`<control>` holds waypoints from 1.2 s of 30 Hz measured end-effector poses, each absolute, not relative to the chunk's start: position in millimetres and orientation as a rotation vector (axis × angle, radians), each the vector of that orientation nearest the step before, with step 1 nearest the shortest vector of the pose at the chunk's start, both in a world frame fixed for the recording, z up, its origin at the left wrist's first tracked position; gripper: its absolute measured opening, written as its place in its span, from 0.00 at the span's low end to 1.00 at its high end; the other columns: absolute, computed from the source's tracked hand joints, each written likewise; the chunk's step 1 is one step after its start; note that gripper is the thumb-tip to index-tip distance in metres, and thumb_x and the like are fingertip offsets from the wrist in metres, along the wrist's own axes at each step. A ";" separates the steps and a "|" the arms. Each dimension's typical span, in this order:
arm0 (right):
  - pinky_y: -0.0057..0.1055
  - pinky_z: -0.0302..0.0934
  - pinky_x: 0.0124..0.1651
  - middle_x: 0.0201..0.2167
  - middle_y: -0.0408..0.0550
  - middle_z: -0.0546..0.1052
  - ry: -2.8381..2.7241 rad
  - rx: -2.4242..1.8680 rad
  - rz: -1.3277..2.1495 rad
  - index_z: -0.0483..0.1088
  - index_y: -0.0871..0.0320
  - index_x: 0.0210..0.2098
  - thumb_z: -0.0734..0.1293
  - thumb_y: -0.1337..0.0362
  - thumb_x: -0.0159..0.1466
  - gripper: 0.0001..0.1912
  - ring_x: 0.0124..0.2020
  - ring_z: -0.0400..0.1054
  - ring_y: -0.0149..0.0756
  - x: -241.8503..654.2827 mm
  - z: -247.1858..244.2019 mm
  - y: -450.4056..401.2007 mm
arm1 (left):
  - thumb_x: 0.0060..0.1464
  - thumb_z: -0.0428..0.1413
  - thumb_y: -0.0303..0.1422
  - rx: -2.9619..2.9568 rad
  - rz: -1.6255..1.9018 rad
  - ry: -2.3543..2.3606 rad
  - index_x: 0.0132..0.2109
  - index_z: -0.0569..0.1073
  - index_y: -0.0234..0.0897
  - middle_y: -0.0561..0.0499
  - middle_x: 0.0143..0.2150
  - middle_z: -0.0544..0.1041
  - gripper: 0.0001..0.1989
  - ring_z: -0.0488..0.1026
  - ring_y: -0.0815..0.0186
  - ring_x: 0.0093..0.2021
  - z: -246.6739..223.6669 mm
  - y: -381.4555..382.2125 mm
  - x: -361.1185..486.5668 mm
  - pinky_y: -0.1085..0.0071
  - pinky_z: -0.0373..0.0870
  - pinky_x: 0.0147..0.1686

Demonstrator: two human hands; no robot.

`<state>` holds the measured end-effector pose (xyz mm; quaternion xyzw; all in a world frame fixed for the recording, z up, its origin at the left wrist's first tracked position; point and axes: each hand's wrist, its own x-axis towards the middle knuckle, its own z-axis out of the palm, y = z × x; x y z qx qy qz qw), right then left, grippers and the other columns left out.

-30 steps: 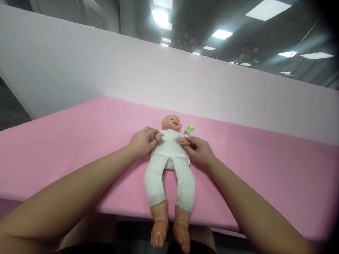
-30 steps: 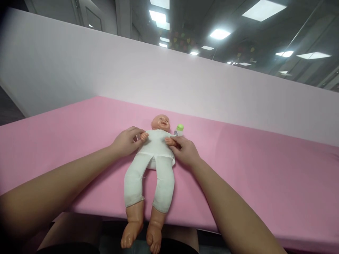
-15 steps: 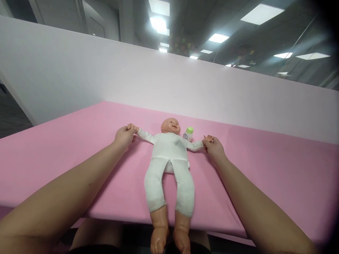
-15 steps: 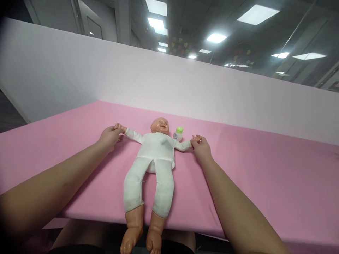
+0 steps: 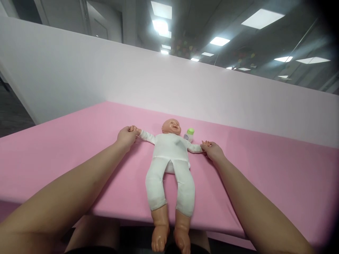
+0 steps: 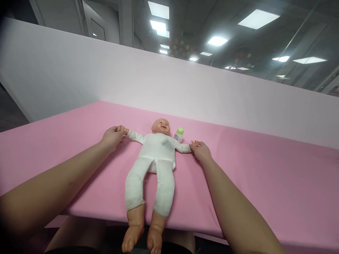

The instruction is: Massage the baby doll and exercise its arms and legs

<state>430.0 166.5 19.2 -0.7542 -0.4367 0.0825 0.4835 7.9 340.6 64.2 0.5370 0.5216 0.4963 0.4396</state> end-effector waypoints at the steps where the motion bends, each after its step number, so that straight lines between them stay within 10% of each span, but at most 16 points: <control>1: 0.36 0.70 0.27 0.29 0.50 0.80 -1.032 -1.831 0.233 0.74 0.57 0.41 0.73 0.50 0.58 0.20 0.26 0.74 0.42 427.7 19.9 166.8 | 0.41 0.63 0.30 1.285 1.235 1.290 0.37 0.73 0.38 0.47 0.36 0.78 0.12 0.77 0.61 0.33 63.9 341.9 8.1 0.67 0.75 0.31; 14: 0.43 0.74 0.50 0.59 0.53 0.75 -1.180 -1.508 0.094 0.64 0.51 0.63 0.71 0.50 0.64 0.31 0.54 0.74 0.46 366.1 50.0 155.8 | 0.53 0.63 0.44 1.792 1.307 1.057 0.47 0.76 0.43 0.51 0.45 0.80 0.17 0.77 0.64 0.40 78.9 297.7 26.5 0.68 0.74 0.40; 36: 0.45 0.67 0.55 0.44 0.41 0.83 -1.982 -1.492 -0.105 0.80 0.45 0.48 0.70 0.66 0.64 0.14 0.46 0.75 0.45 316.5 72.0 144.0 | 0.65 0.48 0.36 2.836 0.810 0.790 0.61 0.77 0.50 0.50 0.60 0.74 0.21 0.78 0.61 0.47 62.4 275.4 44.2 0.65 0.74 0.47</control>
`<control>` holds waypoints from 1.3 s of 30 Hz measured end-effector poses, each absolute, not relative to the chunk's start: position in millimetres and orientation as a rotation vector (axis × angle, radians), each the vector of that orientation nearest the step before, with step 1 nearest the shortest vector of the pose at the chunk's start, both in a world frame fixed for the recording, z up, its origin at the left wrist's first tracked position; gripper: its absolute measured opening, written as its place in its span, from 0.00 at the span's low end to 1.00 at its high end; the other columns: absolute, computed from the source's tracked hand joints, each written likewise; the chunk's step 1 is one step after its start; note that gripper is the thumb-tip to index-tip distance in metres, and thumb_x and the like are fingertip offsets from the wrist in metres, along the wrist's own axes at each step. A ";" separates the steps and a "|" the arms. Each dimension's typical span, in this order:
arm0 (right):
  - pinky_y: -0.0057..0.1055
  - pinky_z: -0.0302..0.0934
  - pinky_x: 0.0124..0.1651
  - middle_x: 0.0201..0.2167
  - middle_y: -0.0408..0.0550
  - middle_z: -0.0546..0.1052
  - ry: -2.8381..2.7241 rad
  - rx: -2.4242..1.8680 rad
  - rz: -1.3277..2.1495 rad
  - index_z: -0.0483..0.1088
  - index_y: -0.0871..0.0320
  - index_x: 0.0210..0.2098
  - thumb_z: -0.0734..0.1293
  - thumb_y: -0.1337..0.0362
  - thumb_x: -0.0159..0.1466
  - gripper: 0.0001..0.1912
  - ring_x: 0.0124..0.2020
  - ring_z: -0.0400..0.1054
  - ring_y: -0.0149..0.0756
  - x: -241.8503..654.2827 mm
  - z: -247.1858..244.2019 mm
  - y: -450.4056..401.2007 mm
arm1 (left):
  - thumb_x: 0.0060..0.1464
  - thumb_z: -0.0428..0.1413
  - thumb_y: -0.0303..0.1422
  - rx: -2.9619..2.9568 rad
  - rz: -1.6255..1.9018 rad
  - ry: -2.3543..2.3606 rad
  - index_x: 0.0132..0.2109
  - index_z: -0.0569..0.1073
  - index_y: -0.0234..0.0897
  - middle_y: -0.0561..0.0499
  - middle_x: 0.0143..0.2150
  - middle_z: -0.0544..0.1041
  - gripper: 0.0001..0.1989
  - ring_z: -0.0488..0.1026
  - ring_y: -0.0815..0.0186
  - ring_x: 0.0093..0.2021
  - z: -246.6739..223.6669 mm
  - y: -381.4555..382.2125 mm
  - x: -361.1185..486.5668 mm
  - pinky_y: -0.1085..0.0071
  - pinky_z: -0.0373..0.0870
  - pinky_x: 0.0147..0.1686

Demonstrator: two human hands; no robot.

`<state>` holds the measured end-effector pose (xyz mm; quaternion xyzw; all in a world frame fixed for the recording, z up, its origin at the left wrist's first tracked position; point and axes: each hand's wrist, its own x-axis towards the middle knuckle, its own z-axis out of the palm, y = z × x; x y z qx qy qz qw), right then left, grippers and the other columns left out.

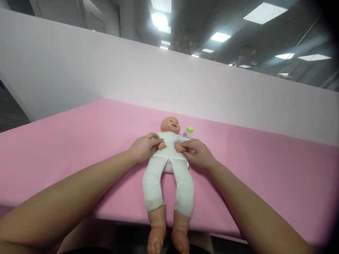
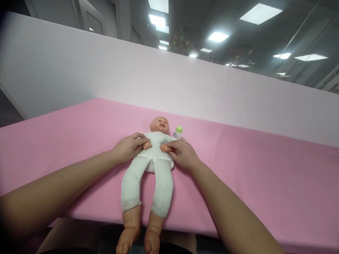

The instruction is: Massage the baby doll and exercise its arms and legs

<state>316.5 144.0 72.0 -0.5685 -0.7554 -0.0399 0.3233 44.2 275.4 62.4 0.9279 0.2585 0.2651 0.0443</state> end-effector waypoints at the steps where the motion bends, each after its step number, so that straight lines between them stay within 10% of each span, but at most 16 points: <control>1: 0.44 0.67 0.53 0.42 0.41 0.83 -1.984 -1.507 -0.095 0.80 0.45 0.48 0.70 0.65 0.65 0.14 0.44 0.75 0.44 314.7 73.4 143.1 | 0.65 0.49 0.36 2.814 0.823 0.792 0.61 0.77 0.50 0.50 0.59 0.74 0.21 0.78 0.61 0.48 62.8 274.9 43.6 0.65 0.74 0.47; 12: 0.37 0.71 0.42 0.46 0.45 0.82 -1.624 -1.538 -0.077 0.74 0.47 0.58 0.70 0.58 0.65 0.21 0.40 0.75 0.41 333.7 68.0 142.4 | 0.63 0.55 0.48 2.269 1.101 1.010 0.53 0.79 0.47 0.50 0.51 0.80 0.18 0.77 0.63 0.36 75.4 277.3 37.3 0.65 0.73 0.41; 22: 0.45 0.67 0.58 0.59 0.56 0.75 -1.057 -1.846 -0.024 0.58 0.53 0.70 0.70 0.53 0.62 0.39 0.52 0.75 0.49 392.5 49.6 154.4 | 0.51 0.62 0.37 1.443 1.226 1.305 0.43 0.70 0.41 0.49 0.37 0.78 0.14 0.79 0.60 0.31 66.1 338.9 10.6 0.65 0.77 0.30; 39: 0.49 0.64 0.60 0.59 0.64 0.74 -0.993 -2.234 0.160 0.55 0.61 0.72 0.65 0.46 0.65 0.42 0.58 0.71 0.58 417.2 39.1 158.1 | 0.46 0.65 0.36 1.487 1.071 1.569 0.67 0.64 0.36 0.43 0.38 0.82 0.41 0.80 0.55 0.29 55.3 359.2 -1.6 0.61 0.76 0.29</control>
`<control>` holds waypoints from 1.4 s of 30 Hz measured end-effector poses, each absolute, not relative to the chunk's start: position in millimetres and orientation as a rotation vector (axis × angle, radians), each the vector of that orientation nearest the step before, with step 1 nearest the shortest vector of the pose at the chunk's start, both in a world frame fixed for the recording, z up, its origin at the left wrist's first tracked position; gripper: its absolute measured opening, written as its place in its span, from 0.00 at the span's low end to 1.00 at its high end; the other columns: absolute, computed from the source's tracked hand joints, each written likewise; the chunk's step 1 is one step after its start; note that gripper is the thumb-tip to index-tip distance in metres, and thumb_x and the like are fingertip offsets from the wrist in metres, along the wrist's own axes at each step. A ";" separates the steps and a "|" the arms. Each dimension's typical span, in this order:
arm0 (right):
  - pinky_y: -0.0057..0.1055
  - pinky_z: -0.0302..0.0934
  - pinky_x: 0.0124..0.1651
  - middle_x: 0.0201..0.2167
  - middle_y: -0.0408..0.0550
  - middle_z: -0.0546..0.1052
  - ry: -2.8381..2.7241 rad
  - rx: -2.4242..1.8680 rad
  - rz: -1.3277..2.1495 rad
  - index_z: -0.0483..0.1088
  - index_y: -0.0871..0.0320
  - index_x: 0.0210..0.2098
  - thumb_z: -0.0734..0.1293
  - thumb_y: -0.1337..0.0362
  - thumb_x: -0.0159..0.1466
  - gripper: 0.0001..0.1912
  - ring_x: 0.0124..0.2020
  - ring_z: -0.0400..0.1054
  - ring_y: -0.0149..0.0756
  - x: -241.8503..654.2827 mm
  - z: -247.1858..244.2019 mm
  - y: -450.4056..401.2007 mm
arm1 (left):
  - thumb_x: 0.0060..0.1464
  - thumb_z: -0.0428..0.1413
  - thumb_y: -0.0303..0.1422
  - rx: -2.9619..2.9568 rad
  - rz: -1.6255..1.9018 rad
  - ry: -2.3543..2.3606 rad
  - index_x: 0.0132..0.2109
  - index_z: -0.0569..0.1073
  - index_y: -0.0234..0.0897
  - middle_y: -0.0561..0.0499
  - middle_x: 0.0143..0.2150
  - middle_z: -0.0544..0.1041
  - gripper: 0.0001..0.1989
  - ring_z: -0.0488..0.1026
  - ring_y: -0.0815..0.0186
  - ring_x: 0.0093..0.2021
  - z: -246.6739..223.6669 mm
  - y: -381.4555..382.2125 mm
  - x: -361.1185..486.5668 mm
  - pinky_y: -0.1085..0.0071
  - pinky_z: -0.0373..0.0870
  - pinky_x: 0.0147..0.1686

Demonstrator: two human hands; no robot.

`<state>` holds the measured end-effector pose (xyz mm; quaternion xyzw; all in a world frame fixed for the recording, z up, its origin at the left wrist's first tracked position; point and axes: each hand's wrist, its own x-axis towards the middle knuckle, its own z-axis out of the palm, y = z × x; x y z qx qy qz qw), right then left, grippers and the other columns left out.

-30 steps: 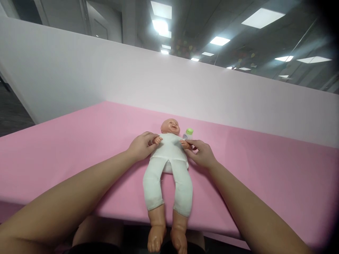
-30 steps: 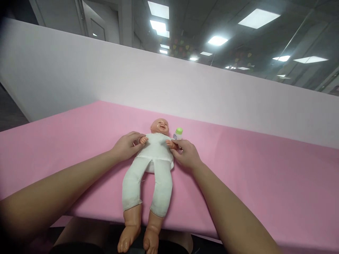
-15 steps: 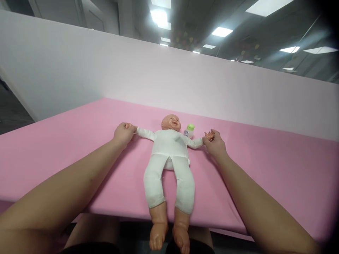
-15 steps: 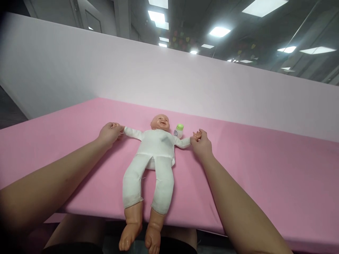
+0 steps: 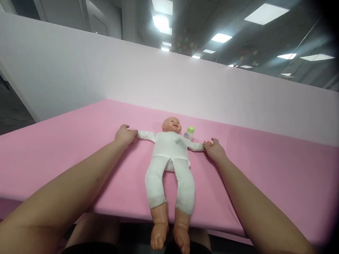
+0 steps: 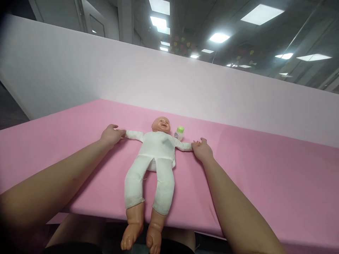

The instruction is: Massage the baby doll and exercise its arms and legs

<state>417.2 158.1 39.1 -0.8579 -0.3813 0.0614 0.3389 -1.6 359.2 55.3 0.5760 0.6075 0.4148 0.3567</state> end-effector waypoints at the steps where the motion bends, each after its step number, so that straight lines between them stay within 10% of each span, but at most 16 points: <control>1: 0.48 0.64 0.60 0.59 0.64 0.74 -0.978 -2.183 0.159 0.53 0.61 0.72 0.66 0.46 0.65 0.43 0.58 0.71 0.57 416.2 38.9 158.0 | 0.46 0.65 0.36 1.429 1.130 1.516 0.67 0.63 0.36 0.42 0.42 0.82 0.41 0.80 0.56 0.29 56.4 357.0 -0.8 0.62 0.77 0.30; 16: 0.41 0.72 0.50 0.49 0.47 0.81 -1.690 -1.474 -0.149 0.72 0.50 0.58 0.70 0.63 0.64 0.23 0.45 0.76 0.43 311.1 66.5 144.7 | 0.61 0.57 0.42 2.486 1.050 0.852 0.49 0.80 0.46 0.53 0.39 0.83 0.13 0.77 0.63 0.35 78.4 262.7 48.1 0.68 0.72 0.36; 26: 0.43 0.69 0.57 0.47 0.40 0.83 -2.047 -1.287 0.009 0.80 0.45 0.49 0.67 0.71 0.64 0.19 0.51 0.76 0.42 304.8 76.7 135.8 | 0.62 0.48 0.29 2.763 0.676 0.650 0.54 0.80 0.47 0.53 0.60 0.79 0.21 0.72 0.57 0.63 76.9 269.6 47.1 0.63 0.67 0.62; 42: 0.37 0.71 0.48 0.47 0.46 0.81 -1.500 -1.491 0.153 0.75 0.50 0.55 0.72 0.58 0.63 0.20 0.46 0.76 0.42 326.0 70.0 140.9 | 0.66 0.51 0.47 2.422 0.963 1.132 0.54 0.78 0.47 0.51 0.45 0.83 0.18 0.78 0.57 0.40 90.2 266.1 37.4 0.65 0.70 0.39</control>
